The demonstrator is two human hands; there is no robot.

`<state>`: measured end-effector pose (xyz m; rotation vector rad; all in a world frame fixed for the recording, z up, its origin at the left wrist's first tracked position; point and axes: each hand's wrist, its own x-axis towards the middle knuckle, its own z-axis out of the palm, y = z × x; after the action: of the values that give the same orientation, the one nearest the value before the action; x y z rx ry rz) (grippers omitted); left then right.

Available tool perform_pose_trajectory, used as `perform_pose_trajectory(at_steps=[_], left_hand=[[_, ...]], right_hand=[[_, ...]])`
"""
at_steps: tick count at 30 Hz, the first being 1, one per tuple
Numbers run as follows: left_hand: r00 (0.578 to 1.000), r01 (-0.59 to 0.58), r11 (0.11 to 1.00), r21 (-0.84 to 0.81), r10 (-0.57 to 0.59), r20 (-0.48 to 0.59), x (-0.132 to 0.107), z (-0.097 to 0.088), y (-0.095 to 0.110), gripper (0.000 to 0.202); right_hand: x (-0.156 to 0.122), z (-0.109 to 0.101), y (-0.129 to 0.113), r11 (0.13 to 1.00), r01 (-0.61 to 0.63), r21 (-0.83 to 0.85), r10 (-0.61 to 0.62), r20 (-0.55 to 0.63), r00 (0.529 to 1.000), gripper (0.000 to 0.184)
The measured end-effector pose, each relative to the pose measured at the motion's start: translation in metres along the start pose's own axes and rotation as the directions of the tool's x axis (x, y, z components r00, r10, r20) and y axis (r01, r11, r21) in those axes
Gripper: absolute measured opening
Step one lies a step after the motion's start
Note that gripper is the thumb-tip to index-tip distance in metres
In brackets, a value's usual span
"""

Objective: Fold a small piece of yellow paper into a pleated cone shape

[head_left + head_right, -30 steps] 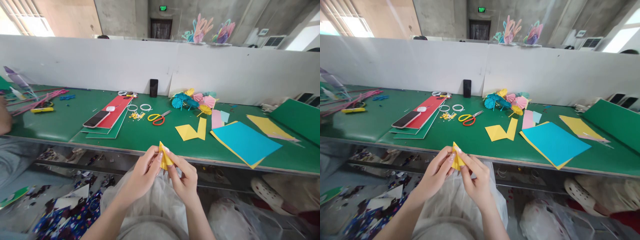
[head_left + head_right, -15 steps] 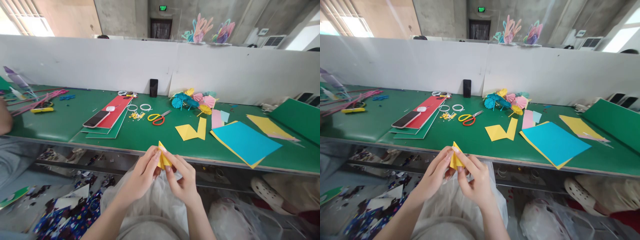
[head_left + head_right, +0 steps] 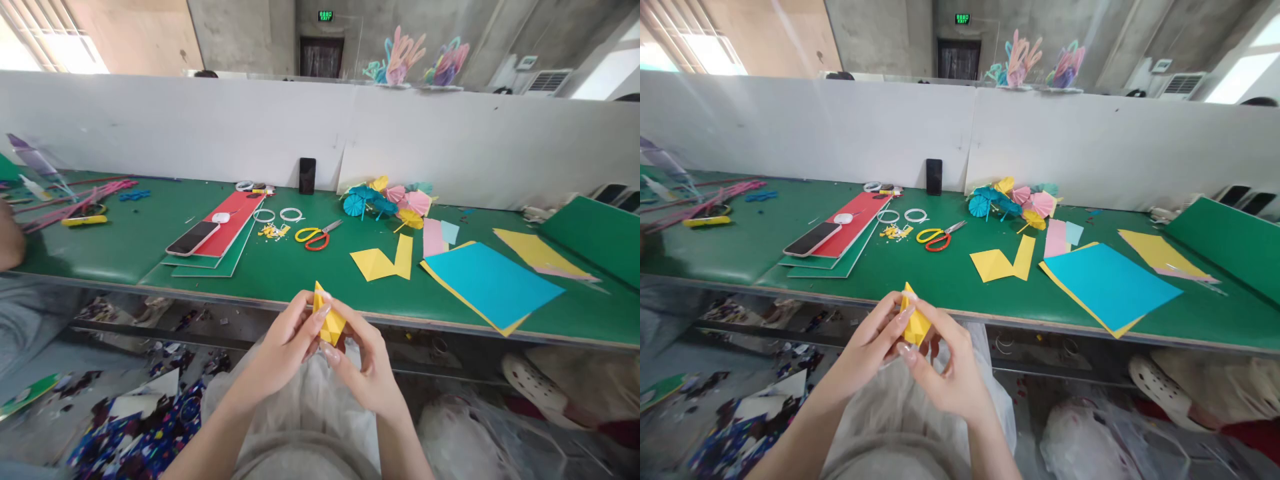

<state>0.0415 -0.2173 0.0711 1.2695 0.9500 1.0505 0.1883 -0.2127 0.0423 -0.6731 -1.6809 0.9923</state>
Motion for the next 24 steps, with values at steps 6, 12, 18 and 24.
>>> perform_pose_trajectory(at_steps=[6,12,18,24], left_hand=[[1.0,-0.023,0.998,0.063,0.022,0.001,0.0,-0.002,0.0,0.017],[0.995,-0.062,0.988,0.14,0.051,0.081,0.002,-0.003,0.001,0.012],[0.997,-0.024,0.982,0.189,0.011,0.073,0.003,-0.006,0.0,0.015],[0.988,-0.064,0.967,0.246,0.097,-0.123,0.007,-0.015,-0.004,0.033]], right_hand=[[0.006,0.0,0.002,0.951,-0.236,0.199,0.24,0.008,0.971,0.052],[0.009,-0.003,0.0,0.855,-0.409,0.318,0.4,0.097,0.911,0.016],[0.01,-0.006,0.001,0.821,-0.473,0.32,0.47,0.092,0.878,0.02],[0.009,-0.006,0.0,0.828,-0.476,0.297,0.49,0.031,0.871,0.024]])
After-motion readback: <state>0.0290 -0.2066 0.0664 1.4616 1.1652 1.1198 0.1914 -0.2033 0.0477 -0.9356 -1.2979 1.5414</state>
